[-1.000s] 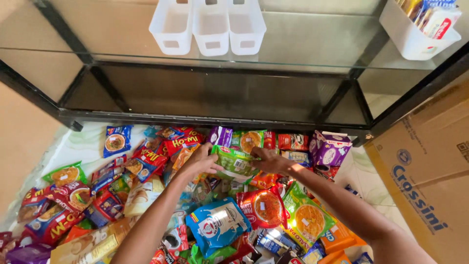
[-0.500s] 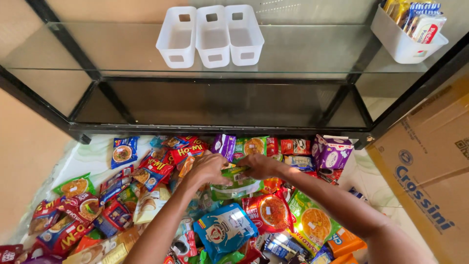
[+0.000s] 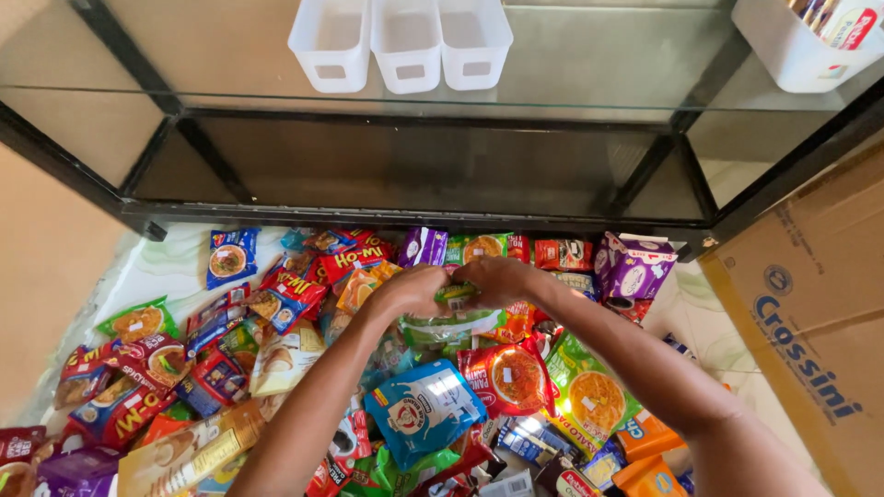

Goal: Sort snack items from a pile on the floor and arrange them onto store shelves.

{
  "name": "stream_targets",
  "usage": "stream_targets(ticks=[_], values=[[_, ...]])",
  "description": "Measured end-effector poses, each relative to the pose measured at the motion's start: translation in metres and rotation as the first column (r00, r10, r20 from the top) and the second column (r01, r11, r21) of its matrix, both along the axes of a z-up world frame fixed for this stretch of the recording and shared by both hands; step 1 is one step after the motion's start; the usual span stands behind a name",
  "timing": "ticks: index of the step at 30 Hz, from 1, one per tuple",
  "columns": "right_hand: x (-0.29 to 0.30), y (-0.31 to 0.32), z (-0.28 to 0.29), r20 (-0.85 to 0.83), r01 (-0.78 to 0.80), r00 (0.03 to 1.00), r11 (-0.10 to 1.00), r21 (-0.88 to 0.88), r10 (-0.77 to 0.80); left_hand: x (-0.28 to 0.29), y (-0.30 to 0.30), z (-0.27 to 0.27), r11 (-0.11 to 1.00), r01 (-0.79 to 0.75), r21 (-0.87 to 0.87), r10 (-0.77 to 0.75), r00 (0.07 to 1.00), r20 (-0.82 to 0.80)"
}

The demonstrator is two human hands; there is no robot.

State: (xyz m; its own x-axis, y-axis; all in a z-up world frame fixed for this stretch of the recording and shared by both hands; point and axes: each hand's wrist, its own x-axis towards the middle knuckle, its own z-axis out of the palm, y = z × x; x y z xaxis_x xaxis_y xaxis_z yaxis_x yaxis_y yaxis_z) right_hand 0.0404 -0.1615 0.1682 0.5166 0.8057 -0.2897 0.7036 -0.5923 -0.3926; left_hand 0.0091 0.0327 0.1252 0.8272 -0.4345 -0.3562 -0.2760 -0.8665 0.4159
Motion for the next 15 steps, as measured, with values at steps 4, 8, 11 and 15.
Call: stream_targets(ticks=[4, 8, 11, 15], values=[[0.017, -0.020, -0.019, -0.185, 0.039, 0.983, 0.988, 0.151, -0.010, 0.005, 0.027, -0.010, 0.970, 0.004, -0.243, -0.020, 0.998, -0.065], [0.030, -0.034, -0.017, -0.552, 0.477, 0.777, 0.856, 0.201, -0.303, 0.003, 0.053, -0.023, 0.750, -0.323, -0.577, 0.132, 0.928, -0.349], [0.036, -0.040, -0.035, -0.652, 0.576, 0.676, 0.798, 0.175, -0.345, 0.004, 0.057, -0.037, 0.712, -0.388, -0.585, 0.149, 0.898, -0.414], [0.035, -0.041, -0.036, -0.600, 0.412, 0.739, 0.910, 0.043, -0.306, -0.003, 0.050, -0.024, 0.749, -0.342, -0.567, 0.072, 0.894, -0.443]])
